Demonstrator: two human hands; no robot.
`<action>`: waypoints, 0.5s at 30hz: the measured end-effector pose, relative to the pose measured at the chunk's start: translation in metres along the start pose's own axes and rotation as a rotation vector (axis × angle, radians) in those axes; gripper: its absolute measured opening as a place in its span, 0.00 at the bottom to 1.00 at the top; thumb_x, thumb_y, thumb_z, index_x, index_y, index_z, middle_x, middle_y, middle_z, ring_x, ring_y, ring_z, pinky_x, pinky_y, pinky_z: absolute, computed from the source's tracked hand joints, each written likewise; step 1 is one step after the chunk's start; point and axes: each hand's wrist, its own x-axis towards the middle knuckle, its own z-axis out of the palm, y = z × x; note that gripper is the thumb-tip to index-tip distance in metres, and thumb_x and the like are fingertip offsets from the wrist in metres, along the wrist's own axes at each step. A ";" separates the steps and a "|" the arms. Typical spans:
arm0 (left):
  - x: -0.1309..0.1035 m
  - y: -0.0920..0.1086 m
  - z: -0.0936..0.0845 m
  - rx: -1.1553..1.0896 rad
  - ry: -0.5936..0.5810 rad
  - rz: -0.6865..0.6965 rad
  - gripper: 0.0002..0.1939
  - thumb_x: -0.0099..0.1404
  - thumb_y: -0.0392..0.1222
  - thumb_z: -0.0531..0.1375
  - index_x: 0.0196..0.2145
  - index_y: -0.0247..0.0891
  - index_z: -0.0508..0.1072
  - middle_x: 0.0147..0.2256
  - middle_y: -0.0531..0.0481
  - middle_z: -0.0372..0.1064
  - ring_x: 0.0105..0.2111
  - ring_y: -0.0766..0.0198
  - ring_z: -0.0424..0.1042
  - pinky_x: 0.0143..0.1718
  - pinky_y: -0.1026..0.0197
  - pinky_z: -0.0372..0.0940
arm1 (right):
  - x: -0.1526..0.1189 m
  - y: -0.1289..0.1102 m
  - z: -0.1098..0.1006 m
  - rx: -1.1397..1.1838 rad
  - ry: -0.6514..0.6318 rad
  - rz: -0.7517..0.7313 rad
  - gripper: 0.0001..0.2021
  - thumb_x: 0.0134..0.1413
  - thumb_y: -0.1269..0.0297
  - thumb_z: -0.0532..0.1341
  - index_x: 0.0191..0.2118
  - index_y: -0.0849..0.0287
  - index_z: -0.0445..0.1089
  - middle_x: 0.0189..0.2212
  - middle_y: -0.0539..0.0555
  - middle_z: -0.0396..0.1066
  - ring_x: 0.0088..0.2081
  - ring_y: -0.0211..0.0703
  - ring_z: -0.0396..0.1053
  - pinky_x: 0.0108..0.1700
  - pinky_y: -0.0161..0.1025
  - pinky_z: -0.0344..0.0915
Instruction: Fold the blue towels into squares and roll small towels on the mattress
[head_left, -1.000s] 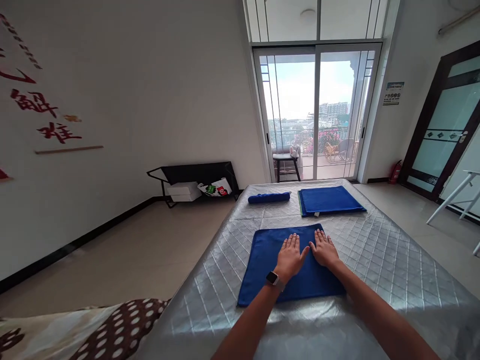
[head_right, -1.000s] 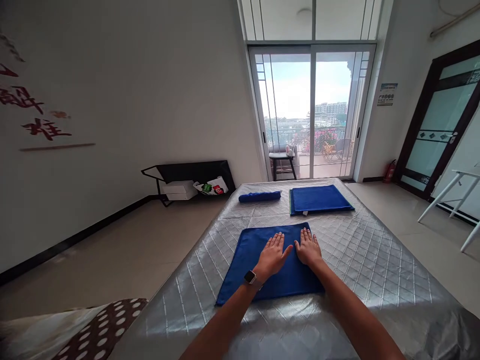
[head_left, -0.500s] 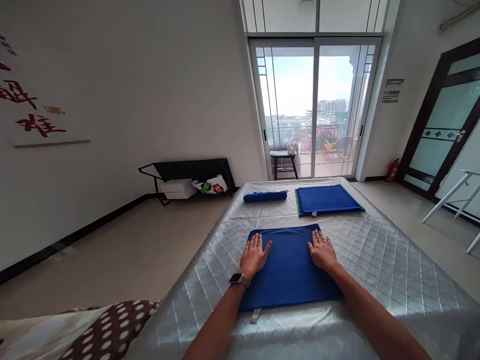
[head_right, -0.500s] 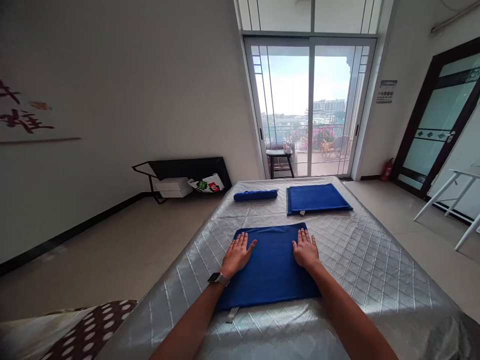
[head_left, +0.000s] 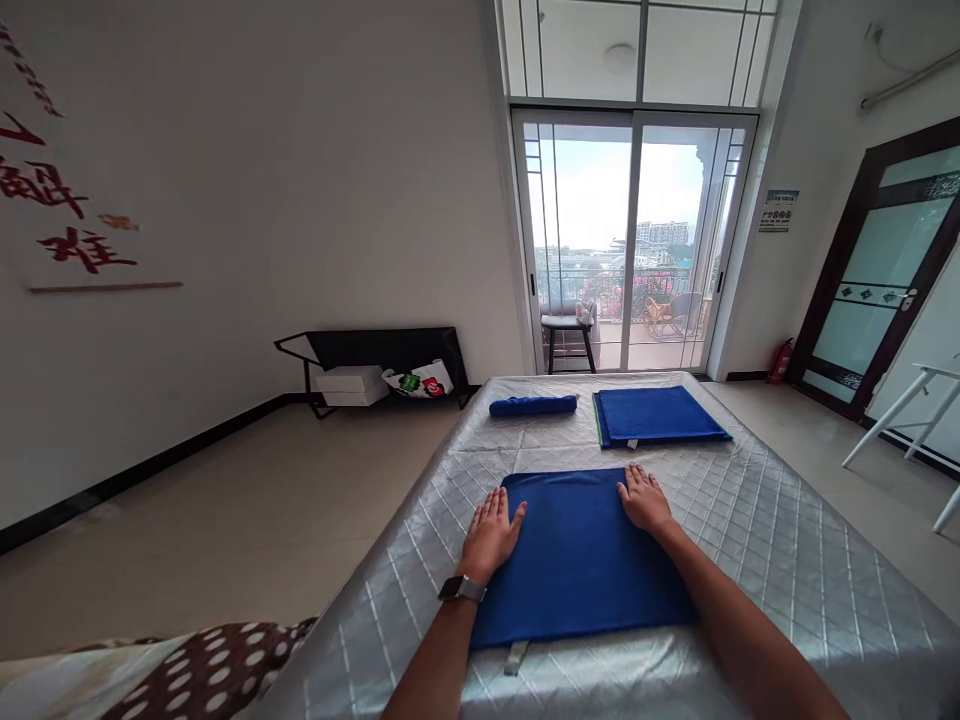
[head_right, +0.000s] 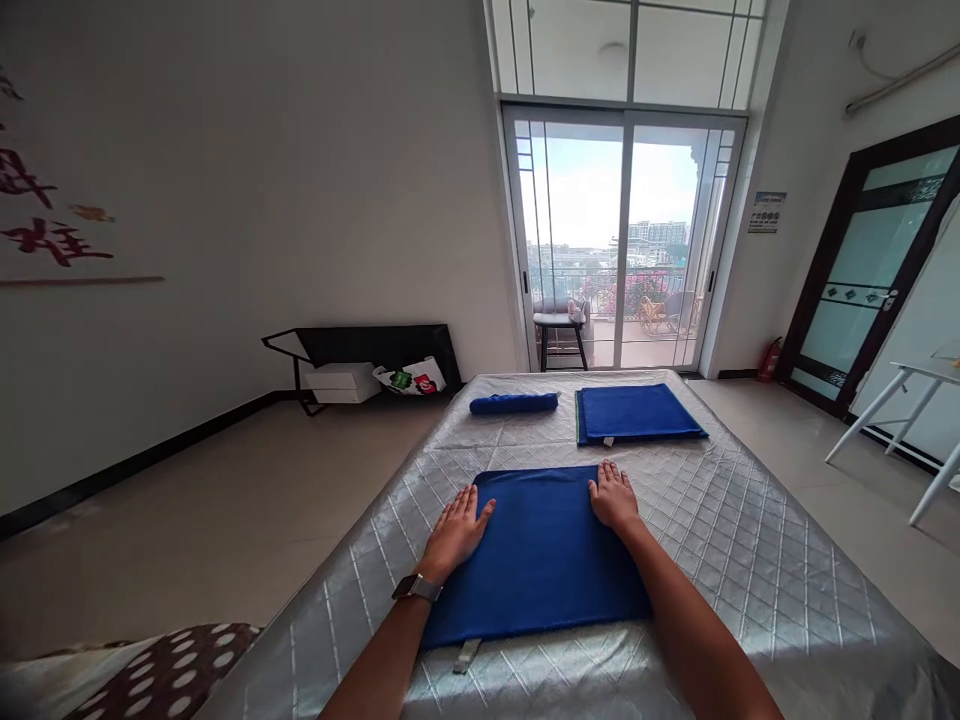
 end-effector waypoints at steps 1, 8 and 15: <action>0.000 -0.002 -0.003 0.015 -0.014 0.000 0.40 0.72 0.60 0.36 0.67 0.26 0.56 0.68 0.33 0.50 0.68 0.49 0.49 0.67 0.45 0.49 | 0.000 0.000 0.002 0.004 0.008 0.007 0.32 0.69 0.57 0.39 0.71 0.71 0.43 0.71 0.60 0.43 0.72 0.42 0.36 0.70 0.43 0.34; 0.000 0.047 -0.028 0.083 -0.010 0.172 0.37 0.73 0.58 0.40 0.67 0.25 0.56 0.68 0.34 0.50 0.69 0.49 0.49 0.68 0.47 0.49 | 0.002 0.000 0.011 0.040 0.041 0.012 0.31 0.69 0.57 0.40 0.72 0.67 0.44 0.71 0.59 0.42 0.72 0.42 0.36 0.69 0.44 0.34; 0.007 0.179 -0.007 -0.006 -0.063 0.582 0.30 0.75 0.54 0.39 0.68 0.39 0.57 0.68 0.43 0.52 0.69 0.56 0.48 0.69 0.49 0.47 | 0.002 0.008 0.014 0.033 0.071 -0.057 0.29 0.68 0.63 0.41 0.71 0.69 0.48 0.71 0.60 0.44 0.72 0.44 0.39 0.69 0.45 0.38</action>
